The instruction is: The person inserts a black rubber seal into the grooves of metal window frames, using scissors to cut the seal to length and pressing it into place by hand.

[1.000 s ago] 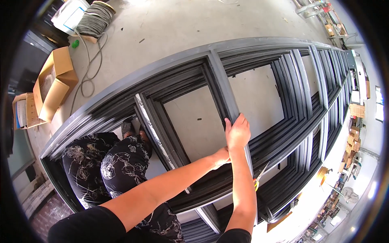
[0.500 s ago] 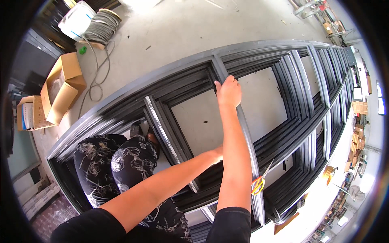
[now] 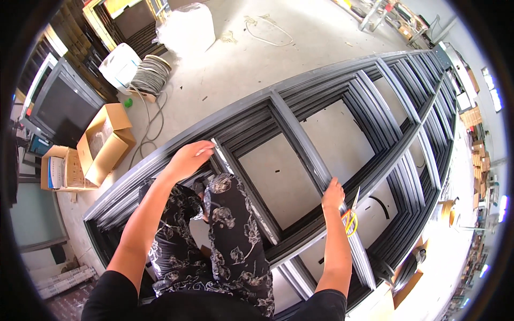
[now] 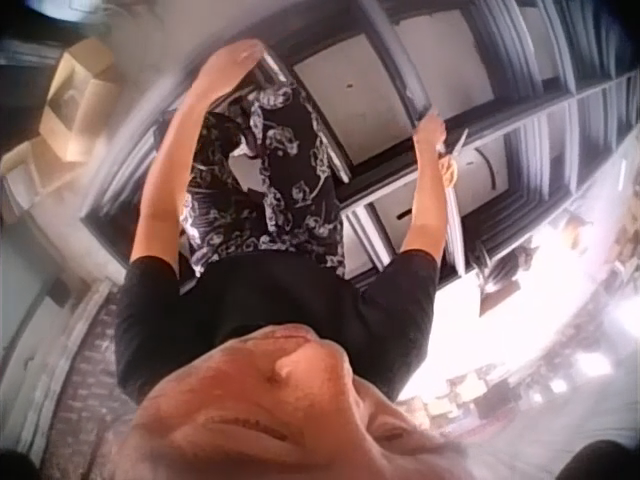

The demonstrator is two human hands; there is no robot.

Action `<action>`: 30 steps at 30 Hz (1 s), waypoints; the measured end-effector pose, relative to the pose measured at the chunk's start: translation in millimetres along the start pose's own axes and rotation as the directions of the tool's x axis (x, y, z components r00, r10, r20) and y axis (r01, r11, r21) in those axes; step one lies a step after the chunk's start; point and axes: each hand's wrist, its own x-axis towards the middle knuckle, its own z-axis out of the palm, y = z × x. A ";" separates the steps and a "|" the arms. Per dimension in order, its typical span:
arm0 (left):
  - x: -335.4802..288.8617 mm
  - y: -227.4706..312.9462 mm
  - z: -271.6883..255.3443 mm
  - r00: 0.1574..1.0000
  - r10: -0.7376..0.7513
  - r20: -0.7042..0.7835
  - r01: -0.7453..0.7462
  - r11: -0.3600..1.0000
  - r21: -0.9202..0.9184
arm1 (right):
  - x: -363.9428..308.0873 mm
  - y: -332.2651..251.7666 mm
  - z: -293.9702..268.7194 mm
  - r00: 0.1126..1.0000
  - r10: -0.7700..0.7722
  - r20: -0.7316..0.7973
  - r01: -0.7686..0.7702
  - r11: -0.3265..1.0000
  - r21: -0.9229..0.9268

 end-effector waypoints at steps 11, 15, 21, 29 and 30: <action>-199.1 -69.4 -35.5 0.970 -0.100 -0.221 0.057 0.979 -0.195 | -140.5 -101.6 -12.2 0.917 -0.393 -0.071 0.374 0.784 0.496; -215.2 -82.7 -70.6 0.948 0.000 -0.318 -0.037 0.993 -0.111 | -124.8 -144.8 -36.6 0.814 -0.297 0.499 -0.561 -0.180 0.808; -205.3 -68.5 -99.7 0.937 0.015 -0.349 -0.061 0.991 -0.121 | -204.1 -205.1 -226.8 0.407 -0.818 0.406 -0.435 0.217 0.874; -95.2 -1.6 -21.7 0.995 0.075 -0.065 -0.075 0.997 0.010 | -208.4 -140.3 -176.7 0.295 -0.753 0.588 -0.825 0.109 0.555; -76.0 0.2 -7.7 0.995 0.102 -0.003 -0.102 0.994 0.049 | -207.0 -145.8 -166.3 0.327 -0.743 0.584 -0.837 0.059 0.545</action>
